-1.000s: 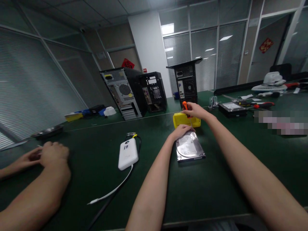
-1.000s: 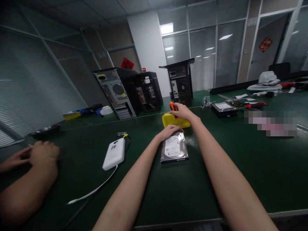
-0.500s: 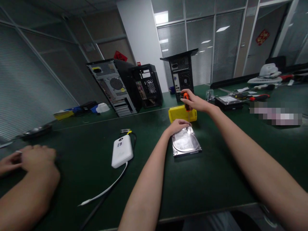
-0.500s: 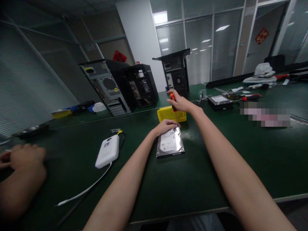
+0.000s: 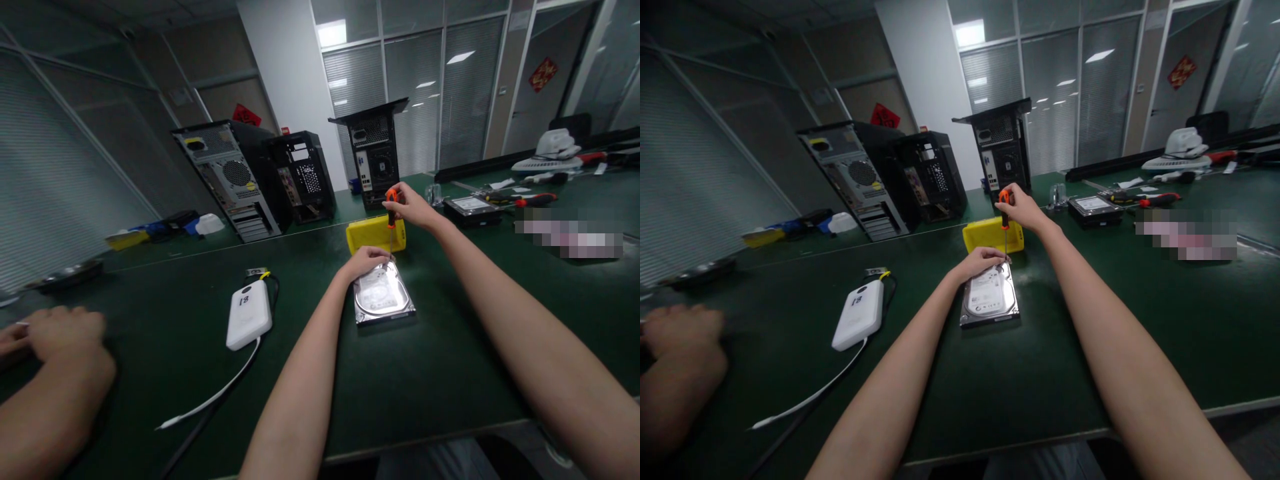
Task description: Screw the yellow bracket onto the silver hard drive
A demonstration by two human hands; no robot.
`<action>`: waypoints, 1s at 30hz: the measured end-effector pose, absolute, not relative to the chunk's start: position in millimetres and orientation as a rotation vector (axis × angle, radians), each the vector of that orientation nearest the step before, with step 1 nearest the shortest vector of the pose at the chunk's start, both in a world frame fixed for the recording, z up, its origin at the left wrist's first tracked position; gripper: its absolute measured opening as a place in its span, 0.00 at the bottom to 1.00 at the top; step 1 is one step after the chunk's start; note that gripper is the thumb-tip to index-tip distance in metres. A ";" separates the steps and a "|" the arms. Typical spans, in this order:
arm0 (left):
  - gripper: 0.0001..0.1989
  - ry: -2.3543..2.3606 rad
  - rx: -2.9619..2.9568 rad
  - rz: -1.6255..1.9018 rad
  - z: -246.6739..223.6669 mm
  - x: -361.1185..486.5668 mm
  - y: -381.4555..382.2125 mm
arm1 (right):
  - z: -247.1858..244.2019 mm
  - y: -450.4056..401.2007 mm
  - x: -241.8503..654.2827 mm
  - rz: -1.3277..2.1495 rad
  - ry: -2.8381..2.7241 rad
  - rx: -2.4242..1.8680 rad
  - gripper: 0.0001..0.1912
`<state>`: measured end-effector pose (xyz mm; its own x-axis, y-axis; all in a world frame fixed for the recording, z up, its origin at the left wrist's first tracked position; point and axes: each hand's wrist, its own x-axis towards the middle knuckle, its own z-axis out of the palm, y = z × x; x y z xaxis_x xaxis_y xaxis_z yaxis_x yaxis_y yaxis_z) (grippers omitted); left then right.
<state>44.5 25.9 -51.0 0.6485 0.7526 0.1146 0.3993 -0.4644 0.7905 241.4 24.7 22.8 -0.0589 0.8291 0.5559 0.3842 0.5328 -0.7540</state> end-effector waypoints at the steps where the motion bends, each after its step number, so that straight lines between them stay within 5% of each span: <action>1: 0.14 0.894 2.102 0.591 -51.2 44.5 25.8 | 23.6 24.1 241.8 0.497 -1.656 -1.028 0.17; 30: 0.13 0.890 2.085 0.605 -47.7 48.1 19.4 | 27.2 16.8 232.1 0.558 -1.623 -0.888 0.16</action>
